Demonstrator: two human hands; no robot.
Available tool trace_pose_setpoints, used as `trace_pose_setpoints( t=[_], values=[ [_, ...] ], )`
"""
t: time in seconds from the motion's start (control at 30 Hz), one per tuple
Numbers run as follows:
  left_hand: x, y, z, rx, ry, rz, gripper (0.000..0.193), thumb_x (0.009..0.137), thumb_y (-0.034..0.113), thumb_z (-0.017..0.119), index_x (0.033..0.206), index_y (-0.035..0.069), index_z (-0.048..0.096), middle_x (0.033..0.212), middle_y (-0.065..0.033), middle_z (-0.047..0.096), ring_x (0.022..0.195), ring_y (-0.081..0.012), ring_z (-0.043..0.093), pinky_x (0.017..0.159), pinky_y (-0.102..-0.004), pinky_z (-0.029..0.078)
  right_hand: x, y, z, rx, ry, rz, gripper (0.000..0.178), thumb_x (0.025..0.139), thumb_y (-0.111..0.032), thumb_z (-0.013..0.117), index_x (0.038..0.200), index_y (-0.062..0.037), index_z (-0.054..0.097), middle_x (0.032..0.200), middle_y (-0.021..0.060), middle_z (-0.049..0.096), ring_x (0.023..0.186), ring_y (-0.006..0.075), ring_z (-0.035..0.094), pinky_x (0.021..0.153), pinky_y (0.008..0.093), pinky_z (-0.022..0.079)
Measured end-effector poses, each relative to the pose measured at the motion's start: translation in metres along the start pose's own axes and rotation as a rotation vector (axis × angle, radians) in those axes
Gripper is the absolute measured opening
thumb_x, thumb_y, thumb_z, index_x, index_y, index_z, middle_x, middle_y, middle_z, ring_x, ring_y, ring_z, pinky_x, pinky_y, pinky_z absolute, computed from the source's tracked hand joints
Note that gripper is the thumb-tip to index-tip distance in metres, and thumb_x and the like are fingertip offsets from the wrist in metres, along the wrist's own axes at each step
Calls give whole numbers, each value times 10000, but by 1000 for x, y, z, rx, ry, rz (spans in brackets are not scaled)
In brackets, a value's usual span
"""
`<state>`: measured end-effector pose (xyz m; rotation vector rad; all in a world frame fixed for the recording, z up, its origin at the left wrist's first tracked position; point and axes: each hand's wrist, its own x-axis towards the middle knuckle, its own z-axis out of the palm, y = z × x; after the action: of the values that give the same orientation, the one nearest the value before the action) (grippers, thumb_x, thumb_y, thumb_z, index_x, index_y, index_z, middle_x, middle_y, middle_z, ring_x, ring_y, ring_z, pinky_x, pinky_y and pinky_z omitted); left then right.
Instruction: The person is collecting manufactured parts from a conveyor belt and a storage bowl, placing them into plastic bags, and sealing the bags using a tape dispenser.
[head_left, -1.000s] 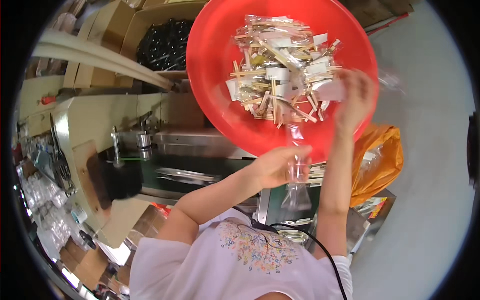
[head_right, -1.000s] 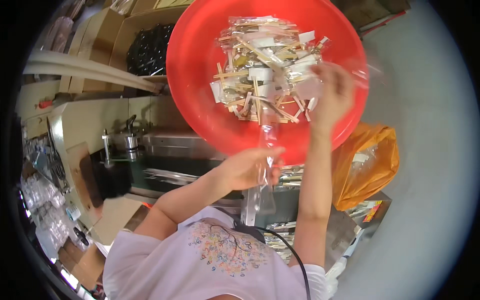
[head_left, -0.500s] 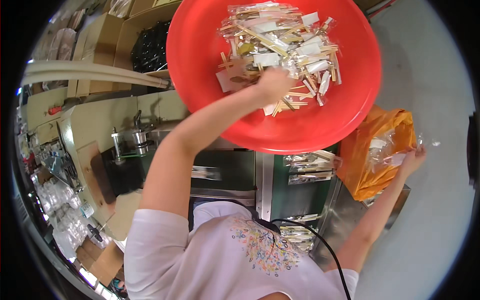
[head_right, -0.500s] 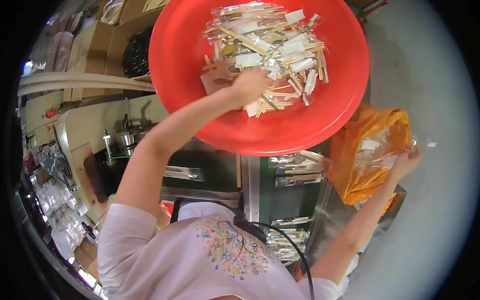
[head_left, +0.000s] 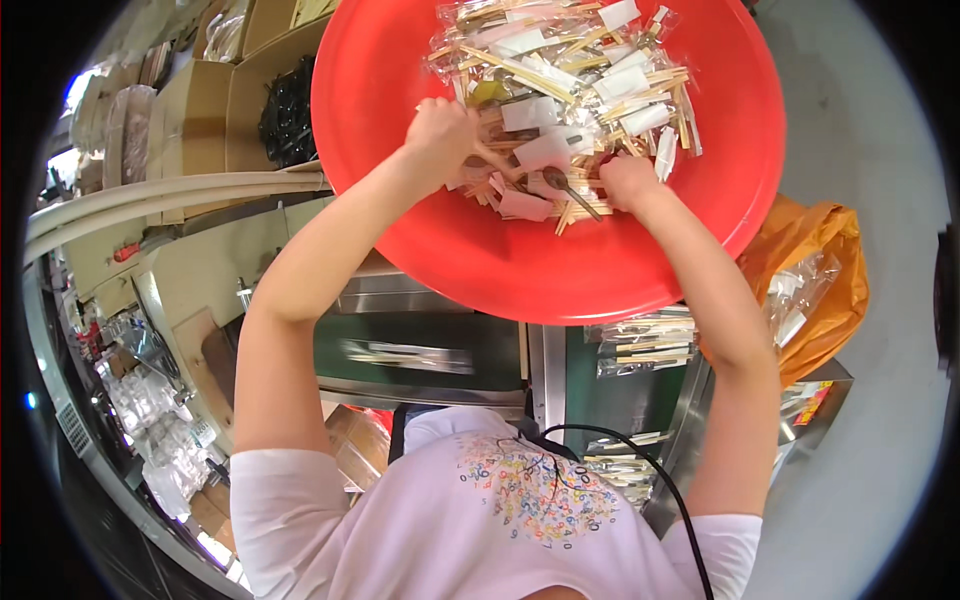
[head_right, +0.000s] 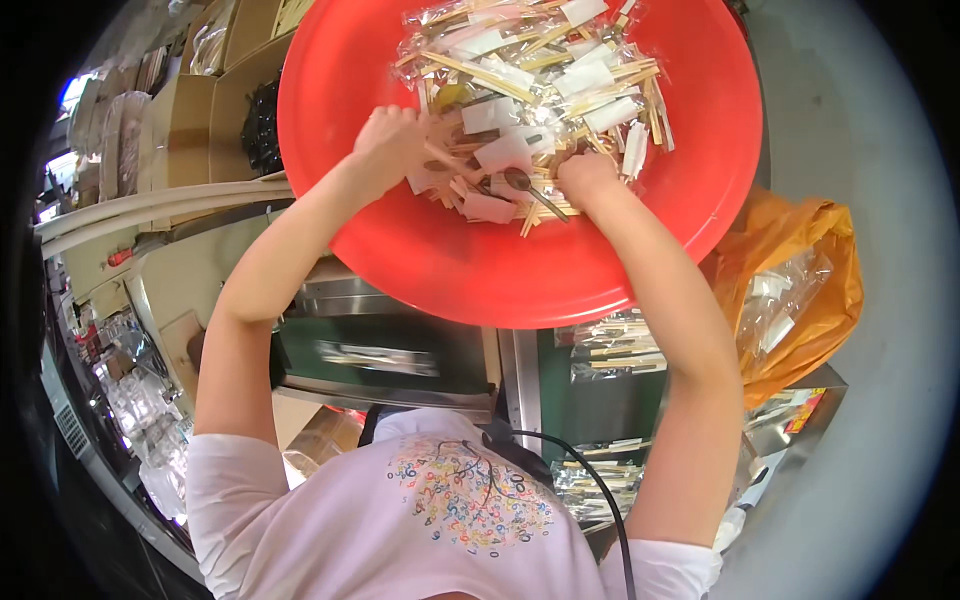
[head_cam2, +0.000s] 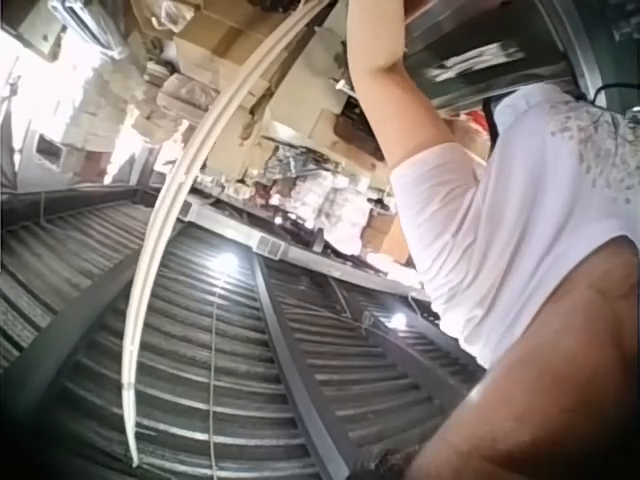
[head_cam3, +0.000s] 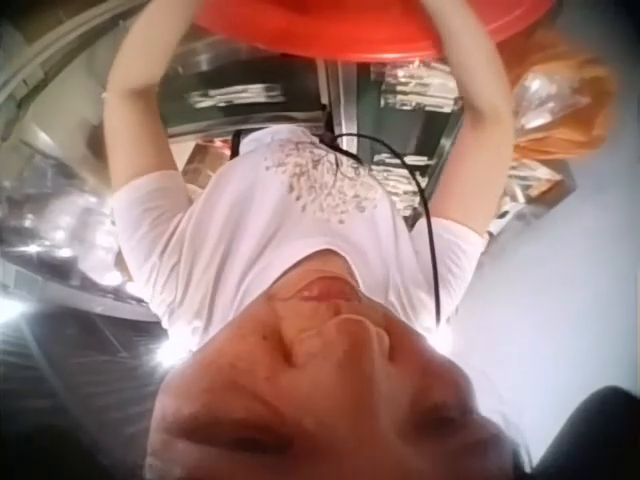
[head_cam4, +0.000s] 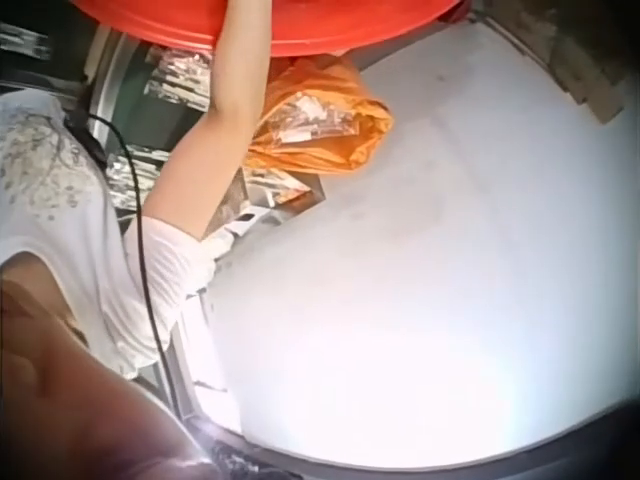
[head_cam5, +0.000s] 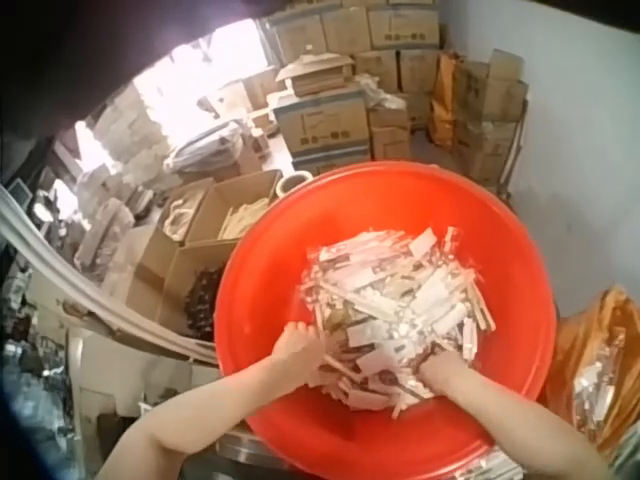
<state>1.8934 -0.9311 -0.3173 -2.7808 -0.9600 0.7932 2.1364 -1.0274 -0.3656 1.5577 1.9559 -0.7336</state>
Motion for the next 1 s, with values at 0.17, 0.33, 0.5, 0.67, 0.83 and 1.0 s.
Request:
trace_pose_setpoints(
  t=[0.17,0.33,0.5,0.67,0.83,1.0],
  values=[
    [2,20,12,-485,100,255,110,736,112,553,805,68,625,848,-99,620,809,-251,606,671,-380,474,28,-7,23,-195,162,-135,170,750,-136,563,887,-70,639,901,97,652,809,254,631,691,358,502],
    [9,81,21,-327,-327,429,113,713,103,566,783,79,652,840,-94,634,830,-256,614,674,-364,482,-17,0,-18,-104,199,-18,207,748,-66,511,936,-59,596,823,119,630,790,277,615,655,394,494],
    [25,106,46,-366,191,368,161,722,112,572,857,83,655,815,-67,622,800,-256,597,674,-376,473,-141,28,-53,53,502,387,144,803,-142,495,920,-68,532,818,158,579,763,331,565,628,426,441],
    [44,118,65,-173,592,464,136,768,151,544,870,96,614,821,-49,595,765,-224,551,685,-358,460,-269,121,16,411,531,932,239,812,-223,564,945,-29,516,828,162,583,769,318,573,663,386,440],
    [30,79,27,-333,258,350,111,774,131,516,839,71,583,875,-55,601,829,-217,561,700,-338,464,-253,100,11,610,717,741,374,817,-244,615,1073,11,518,924,141,602,814,218,579,753,287,442],
    [-25,-41,0,-598,354,-198,102,810,131,520,869,62,568,818,-97,623,805,-267,596,663,-362,467,-96,-25,-51,580,478,107,200,828,-232,553,918,-66,617,844,131,623,771,278,602,673,341,462]
  ],
)
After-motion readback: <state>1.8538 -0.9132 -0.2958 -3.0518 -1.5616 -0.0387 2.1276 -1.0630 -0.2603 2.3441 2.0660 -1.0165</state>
